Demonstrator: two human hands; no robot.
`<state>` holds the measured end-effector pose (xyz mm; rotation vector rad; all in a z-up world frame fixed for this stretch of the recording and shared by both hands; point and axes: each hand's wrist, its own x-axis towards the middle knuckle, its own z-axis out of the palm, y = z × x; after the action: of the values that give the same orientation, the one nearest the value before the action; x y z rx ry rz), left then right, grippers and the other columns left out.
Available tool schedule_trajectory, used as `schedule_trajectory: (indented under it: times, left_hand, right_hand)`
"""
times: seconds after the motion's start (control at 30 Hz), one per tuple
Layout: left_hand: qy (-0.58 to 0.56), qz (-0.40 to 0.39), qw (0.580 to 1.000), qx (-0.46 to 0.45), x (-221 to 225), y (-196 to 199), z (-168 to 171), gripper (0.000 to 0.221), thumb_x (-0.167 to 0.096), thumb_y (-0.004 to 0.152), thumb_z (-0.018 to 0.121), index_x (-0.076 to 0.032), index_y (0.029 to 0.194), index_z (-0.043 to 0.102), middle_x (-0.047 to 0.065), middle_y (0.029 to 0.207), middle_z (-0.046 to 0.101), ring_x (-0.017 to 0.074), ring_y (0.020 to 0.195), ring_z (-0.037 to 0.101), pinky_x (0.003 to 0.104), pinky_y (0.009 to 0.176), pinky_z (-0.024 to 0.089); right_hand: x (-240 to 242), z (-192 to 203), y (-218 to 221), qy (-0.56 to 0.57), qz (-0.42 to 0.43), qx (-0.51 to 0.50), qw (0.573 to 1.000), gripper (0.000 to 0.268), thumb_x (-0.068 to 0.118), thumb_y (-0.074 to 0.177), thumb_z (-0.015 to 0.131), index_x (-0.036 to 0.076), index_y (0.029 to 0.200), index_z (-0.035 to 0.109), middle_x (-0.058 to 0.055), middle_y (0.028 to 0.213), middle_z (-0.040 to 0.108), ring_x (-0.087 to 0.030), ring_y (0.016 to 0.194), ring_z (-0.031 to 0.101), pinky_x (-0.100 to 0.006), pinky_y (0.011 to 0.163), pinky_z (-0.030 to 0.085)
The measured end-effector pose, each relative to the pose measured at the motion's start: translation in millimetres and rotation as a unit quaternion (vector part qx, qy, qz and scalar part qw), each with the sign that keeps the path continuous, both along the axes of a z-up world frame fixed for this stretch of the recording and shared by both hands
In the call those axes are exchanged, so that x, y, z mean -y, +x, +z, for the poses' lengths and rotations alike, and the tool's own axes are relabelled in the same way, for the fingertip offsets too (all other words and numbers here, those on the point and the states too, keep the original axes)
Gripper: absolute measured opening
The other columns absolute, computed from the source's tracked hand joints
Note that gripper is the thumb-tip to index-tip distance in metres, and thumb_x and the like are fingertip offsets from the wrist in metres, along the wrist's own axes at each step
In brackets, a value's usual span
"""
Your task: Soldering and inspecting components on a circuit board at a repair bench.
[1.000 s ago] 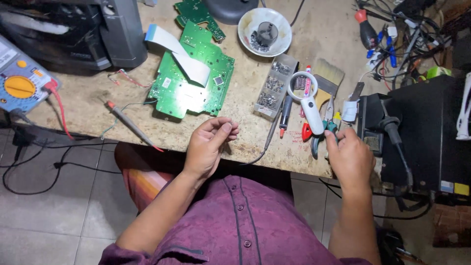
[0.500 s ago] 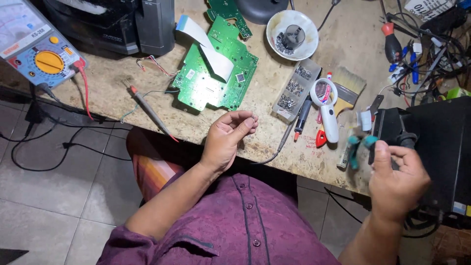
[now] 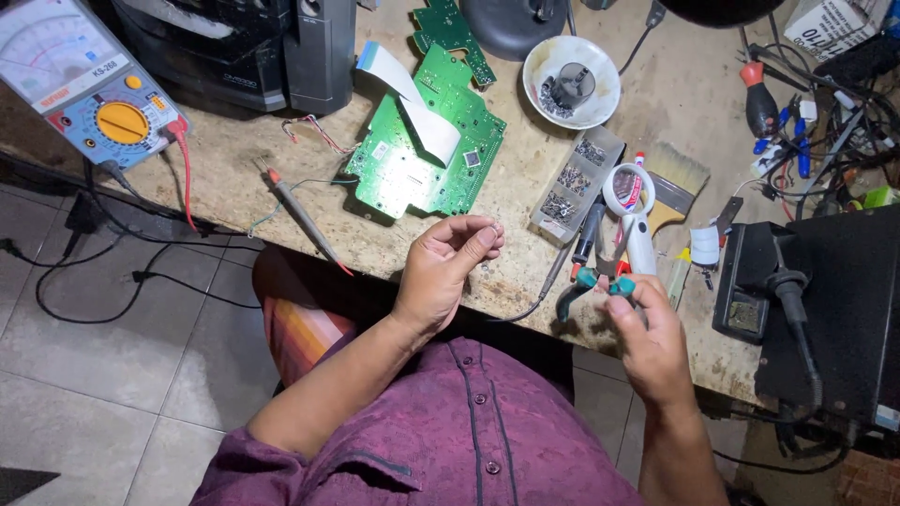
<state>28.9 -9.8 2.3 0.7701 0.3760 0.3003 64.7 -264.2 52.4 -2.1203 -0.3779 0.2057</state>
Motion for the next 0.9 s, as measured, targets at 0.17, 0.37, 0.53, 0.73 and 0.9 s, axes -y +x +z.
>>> schedule_trajectory:
  times: [0.17,0.37,0.53,0.73,0.9]
  left_hand:
    - [0.033,-0.001,0.999,0.000,1.3,-1.3,7.5,0.021,-0.006,0.089,0.081,0.003,0.107,0.074,0.019,0.096,0.077,0.0170,0.087,0.076,0.028,0.082,0.066]
    - [0.070,0.007,0.998,-0.001,-2.7,-3.6,18.8,0.023,-0.005,0.087,0.083,0.001,0.105,0.070,0.017,0.095,0.077,0.0152,0.082,0.075,0.027,0.079,0.065]
    - [0.072,0.015,0.997,-0.009,-5.4,-6.6,22.7,0.026,-0.004,0.086,0.083,-0.001,0.102,0.063,0.018,0.097,0.078,0.0161,0.084,0.075,0.025,0.078,0.064]
    - [0.077,0.023,0.997,-0.008,-7.2,-6.6,11.4,0.028,-0.004,0.085,0.085,-0.003,0.096,0.059,0.018,0.096,0.079,0.0160,0.084,0.076,0.024,0.076,0.064]
    - [0.066,0.025,0.997,-0.012,-8.7,-7.0,8.3,0.029,-0.003,0.084,0.085,-0.004,0.095,0.058,0.017,0.095,0.078,0.0166,0.082,0.076,0.025,0.075,0.065]
  right_hand:
    - [-22.9,9.2,-10.7,0.170,0.123,-0.084,0.974,0.021,0.025,0.101,0.052,0.005,0.101,0.057,-0.018,0.139,0.056,-0.027,0.132,0.047,-0.047,0.116,0.032]
    - [-36.6,1.2,-6.8,0.048,0.149,-0.023,0.987,0.020,0.020,0.102,0.058,0.002,0.094,0.057,-0.021,0.128,0.062,-0.034,0.115,0.060,-0.050,0.103,0.042]
    - [-54.3,7.3,-11.2,-0.026,0.131,0.104,0.986,0.028,0.028,0.102,0.063,0.004,0.091,0.054,-0.022,0.129,0.064,-0.042,0.112,0.063,-0.052,0.100,0.044]
    - [-60.1,7.1,-12.9,-0.069,0.119,0.154,0.978,0.025,0.030,0.099,0.068,0.007,0.093,0.059,-0.017,0.124,0.065,-0.039,0.107,0.067,-0.049,0.096,0.050]
    - [-62.9,6.8,-14.3,-0.080,0.106,0.158,0.978,0.024,0.030,0.098,0.069,0.009,0.096,0.059,-0.016,0.125,0.063,-0.039,0.106,0.068,-0.048,0.092,0.052]
